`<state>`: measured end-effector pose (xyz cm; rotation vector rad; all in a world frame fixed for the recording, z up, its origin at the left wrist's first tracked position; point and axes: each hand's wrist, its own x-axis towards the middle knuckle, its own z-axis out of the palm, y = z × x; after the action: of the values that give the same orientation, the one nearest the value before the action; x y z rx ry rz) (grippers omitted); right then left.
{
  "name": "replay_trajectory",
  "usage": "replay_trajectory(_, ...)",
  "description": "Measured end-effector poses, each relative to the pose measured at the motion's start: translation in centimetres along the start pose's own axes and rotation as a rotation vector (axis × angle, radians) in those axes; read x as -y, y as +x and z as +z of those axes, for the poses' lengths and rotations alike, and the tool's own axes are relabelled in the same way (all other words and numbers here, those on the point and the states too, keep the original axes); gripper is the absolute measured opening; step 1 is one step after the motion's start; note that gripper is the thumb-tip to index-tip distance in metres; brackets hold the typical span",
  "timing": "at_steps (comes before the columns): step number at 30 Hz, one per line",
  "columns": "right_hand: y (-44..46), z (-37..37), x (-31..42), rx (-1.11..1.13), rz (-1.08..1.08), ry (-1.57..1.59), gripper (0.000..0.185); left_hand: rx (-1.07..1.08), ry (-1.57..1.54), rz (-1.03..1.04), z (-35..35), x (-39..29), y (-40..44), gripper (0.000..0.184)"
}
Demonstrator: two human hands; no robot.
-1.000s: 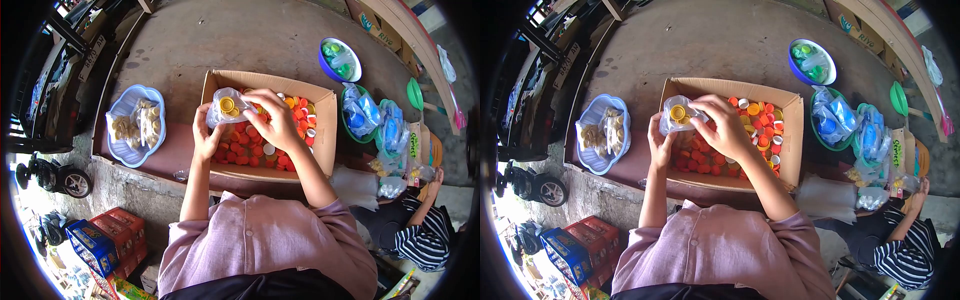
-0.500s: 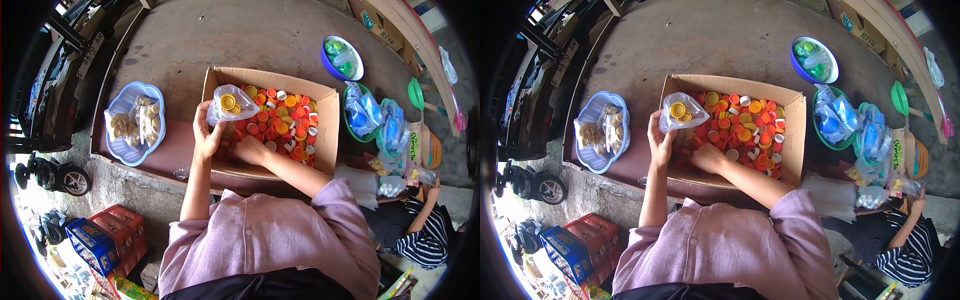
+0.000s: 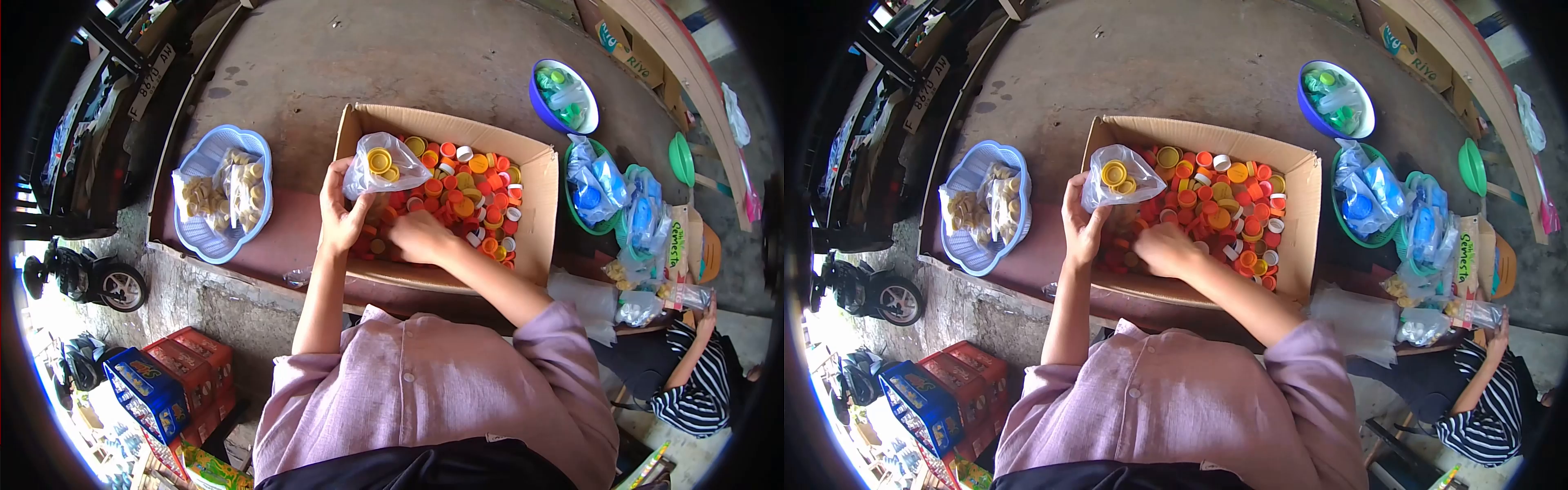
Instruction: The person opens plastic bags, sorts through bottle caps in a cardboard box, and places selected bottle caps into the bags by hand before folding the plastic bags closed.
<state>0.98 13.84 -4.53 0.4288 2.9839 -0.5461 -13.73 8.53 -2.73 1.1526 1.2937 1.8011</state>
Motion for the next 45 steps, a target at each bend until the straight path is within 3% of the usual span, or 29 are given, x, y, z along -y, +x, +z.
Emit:
replay_trajectory(5,3.0,4.4,0.9,-0.094,-0.052,-0.089,0.008,-0.011,0.000,0.006,-0.1,0.0,-0.1,0.038)
replay_trajectory(8,1.8,2.1,0.9,-0.015,-0.042,-0.102,0.015,-0.015,-0.011,0.002,0.0,0.1,0.0,0.038)
replay_trajectory(10,0.4,-0.4,0.6,0.165,0.066,0.050,0.020,-0.019,-0.018,-0.015,0.0,-0.1,0.0,0.039)
replay_trajectory(13,-2.7,-6.1,1.3,0.077,0.066,0.549,0.026,-0.022,0.036,0.023,-0.1,0.1,0.0,0.039)
replay_trajectory(15,-3.8,-10.0,1.8,-0.175,-0.042,0.729,0.026,-0.014,0.015,0.010,-0.1,0.2,0.0,0.039)
replay_trajectory(17,-3.7,-12.6,2.1,-0.538,-0.020,0.730,0.027,0.006,-0.004,-0.005,-0.2,0.3,-0.1,0.039)
replay_trajectory(18,-3.3,-13.4,2.0,-0.694,-0.002,0.529,0.026,0.018,-0.008,0.001,-0.3,0.5,-0.1,0.039)
replay_trajectory(21,-1.2,-13.2,0.4,-0.864,-0.013,0.353,0.030,0.029,-0.023,0.008,-0.1,0.2,-0.2,0.040)
replay_trajectory(25,1.0,-10.0,0.2,-0.649,-0.014,0.165,0.026,0.046,0.006,0.040,-0.3,0.1,-0.1,0.044)
replay_trajectory(26,1.2,-9.7,0.4,-0.552,0.024,0.246,0.023,0.067,0.008,-0.008,-0.2,0.1,-0.1,0.048)
replay_trajectory(27,1.3,-9.6,0.5,-0.549,0.026,0.248,0.023,0.068,0.062,0.006,0.1,0.0,-0.2,0.053)
replay_trajectory(29,1.5,-9.8,0.9,-0.326,0.112,0.353,0.021,0.150,0.371,0.099,0.3,-0.7,-0.1,0.060)
replay_trajectory(30,1.8,-9.5,0.8,-0.377,0.076,0.325,0.020,0.135,0.539,0.204,0.5,-0.8,0.0,0.069)
replay_trajectory(35,2.0,-10.8,1.7,-0.432,0.070,0.374,0.021,0.096,0.454,0.120,0.9,-1.6,0.0,0.073)
replay_trajectory(37,1.8,-11.4,1.9,-0.638,-0.088,0.524,0.019,-0.009,0.244,0.037,0.4,-0.3,0.1,0.071)
replay_trajectory(38,1.9,-11.1,1.7,-0.852,-0.135,0.527,0.014,-0.062,0.276,0.090,0.3,-0.6,0.1,0.066)
replay_trajectory(39,1.3,-11.1,1.5,-0.902,-0.032,0.614,0.007,-0.093,0.151,0.126,0.6,-0.8,0.2,0.062)
replay_trajectory(41,0.2,-9.0,0.3,-0.979,0.174,0.643,0.007,-0.072,0.332,0.176,-0.1,-0.8,0.1,0.059)
replay_trajectory(43,-0.6,-5.5,-1.2,-0.740,0.257,0.498,0.005,-0.083,0.180,0.132,0.1,-0.4,0.0,0.060)
replay_trajectory(45,-1.8,-2.5,-1.7,-0.210,0.222,0.226,0.011,-0.092,0.030,0.093,0.2,0.0,0.1,0.060)
